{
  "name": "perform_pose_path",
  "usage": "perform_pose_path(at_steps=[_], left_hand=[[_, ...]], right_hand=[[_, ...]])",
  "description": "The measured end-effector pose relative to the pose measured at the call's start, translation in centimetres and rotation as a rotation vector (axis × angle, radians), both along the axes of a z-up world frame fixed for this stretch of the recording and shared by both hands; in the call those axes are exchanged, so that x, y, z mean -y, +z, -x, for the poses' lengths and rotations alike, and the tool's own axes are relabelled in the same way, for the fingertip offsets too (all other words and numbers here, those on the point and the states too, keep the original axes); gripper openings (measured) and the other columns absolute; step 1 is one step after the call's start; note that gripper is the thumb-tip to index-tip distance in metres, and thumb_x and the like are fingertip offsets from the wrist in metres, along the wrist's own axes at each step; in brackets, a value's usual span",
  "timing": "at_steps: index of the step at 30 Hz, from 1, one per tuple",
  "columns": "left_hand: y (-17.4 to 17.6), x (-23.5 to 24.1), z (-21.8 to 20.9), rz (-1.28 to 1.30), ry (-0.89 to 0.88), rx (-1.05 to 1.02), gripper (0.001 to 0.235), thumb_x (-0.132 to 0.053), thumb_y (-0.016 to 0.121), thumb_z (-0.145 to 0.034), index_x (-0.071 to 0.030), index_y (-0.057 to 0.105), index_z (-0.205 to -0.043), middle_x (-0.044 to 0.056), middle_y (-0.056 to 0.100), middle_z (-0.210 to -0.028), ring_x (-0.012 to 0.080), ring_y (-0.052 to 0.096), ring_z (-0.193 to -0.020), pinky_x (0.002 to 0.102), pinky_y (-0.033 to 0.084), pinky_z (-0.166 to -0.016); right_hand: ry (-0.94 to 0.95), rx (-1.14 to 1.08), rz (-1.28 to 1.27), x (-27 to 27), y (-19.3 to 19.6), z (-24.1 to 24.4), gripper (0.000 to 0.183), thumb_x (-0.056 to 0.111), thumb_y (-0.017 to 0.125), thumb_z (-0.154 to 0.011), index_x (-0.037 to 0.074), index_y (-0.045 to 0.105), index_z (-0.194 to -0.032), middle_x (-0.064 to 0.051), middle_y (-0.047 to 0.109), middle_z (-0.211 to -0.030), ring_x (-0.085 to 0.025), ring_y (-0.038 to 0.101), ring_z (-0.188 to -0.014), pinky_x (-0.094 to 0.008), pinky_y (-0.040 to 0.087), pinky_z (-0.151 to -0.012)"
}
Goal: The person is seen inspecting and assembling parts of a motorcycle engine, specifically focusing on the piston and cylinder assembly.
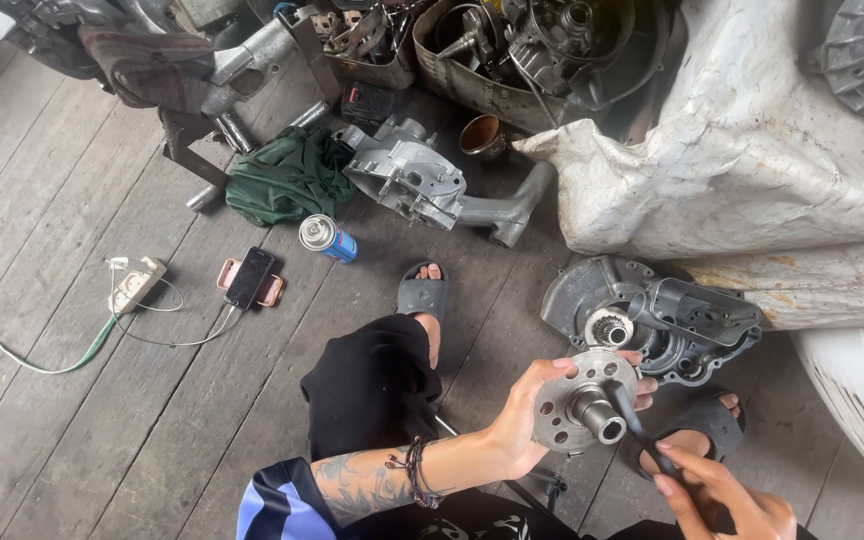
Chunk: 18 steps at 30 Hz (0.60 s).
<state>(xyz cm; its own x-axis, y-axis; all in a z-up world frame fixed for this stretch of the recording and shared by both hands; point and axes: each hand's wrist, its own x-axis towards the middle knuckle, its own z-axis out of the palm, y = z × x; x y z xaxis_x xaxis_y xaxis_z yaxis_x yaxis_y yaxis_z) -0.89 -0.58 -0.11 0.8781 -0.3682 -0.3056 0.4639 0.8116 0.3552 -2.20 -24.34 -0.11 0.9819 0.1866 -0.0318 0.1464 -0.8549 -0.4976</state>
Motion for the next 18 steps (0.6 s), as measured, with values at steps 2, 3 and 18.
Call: perform_pose_path(at_steps=[2,3,18], left_hand=[[-0.6,0.0,0.2,0.02,0.014,0.01,0.074,-0.047,0.045,-0.093,-0.003,0.048,-0.152,0.025,0.058,-0.14,0.029,0.057,-0.131,0.034,0.044,-0.106],[-0.9,0.0,0.3,0.039,0.024,0.016,0.069,-0.044,0.045,-0.096,-0.004,0.05,-0.152,0.023,0.059,-0.14,0.0257,0.06,-0.128,0.026,0.049,-0.093],[-0.4,0.0,0.1,0.026,0.037,0.016,0.071,-0.046,0.049,-0.09,-0.005,0.054,-0.146,0.023,0.064,-0.128,0.0295,0.057,-0.134,0.037,0.04,-0.117]], right_hand=[[-0.01,0.027,-0.017,-0.1,0.4,-0.3,0.021,0.022,0.076,-0.088,0.022,0.081,-0.109,-0.001,0.076,-0.072,-0.009,0.068,-0.053,-0.022,0.051,-0.059],[-0.024,0.05,-0.034,-0.2,0.6,-0.4,0.022,0.023,0.074,-0.091,0.022,0.08,-0.112,-0.002,0.076,-0.083,-0.01,0.068,-0.059,-0.023,0.052,-0.063],[0.166,0.135,-0.116,1.6,-1.6,-1.2,0.029,0.027,0.076,-0.084,0.025,0.078,-0.113,0.004,0.077,-0.08,-0.006,0.067,-0.053,-0.019,0.054,-0.06]])
